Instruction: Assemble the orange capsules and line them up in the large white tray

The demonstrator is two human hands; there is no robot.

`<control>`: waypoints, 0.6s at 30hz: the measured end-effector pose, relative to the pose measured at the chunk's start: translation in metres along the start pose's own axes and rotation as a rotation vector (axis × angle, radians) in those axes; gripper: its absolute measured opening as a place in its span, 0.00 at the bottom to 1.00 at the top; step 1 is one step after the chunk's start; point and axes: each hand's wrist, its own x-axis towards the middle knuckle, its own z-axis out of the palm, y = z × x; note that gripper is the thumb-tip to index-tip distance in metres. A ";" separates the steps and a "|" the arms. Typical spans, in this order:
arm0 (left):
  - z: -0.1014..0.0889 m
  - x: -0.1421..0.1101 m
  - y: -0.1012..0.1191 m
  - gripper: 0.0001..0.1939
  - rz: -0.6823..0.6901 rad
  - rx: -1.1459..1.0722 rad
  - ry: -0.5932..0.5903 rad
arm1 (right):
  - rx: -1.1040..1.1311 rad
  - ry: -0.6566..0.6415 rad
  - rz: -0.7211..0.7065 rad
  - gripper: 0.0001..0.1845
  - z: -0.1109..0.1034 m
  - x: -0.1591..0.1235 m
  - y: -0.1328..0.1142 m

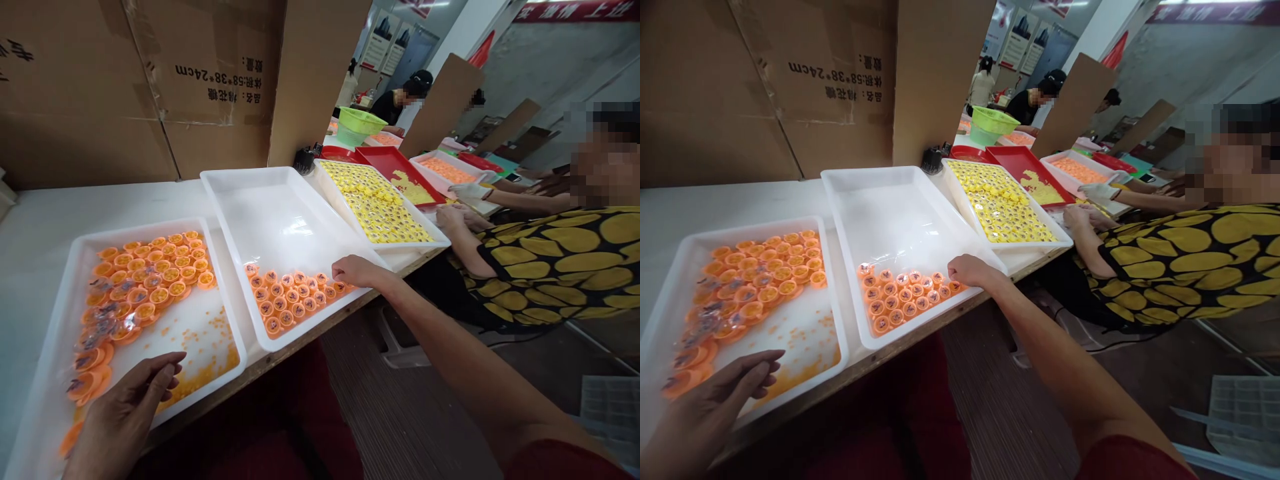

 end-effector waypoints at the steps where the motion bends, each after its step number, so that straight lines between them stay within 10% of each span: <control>1: 0.000 -0.001 0.001 0.26 -0.005 -0.006 -0.007 | -0.002 -0.010 0.000 0.10 0.001 0.000 -0.001; 18: -0.019 -0.006 0.017 0.16 0.110 -0.376 0.061 | 0.144 0.044 -0.067 0.08 0.015 0.015 0.023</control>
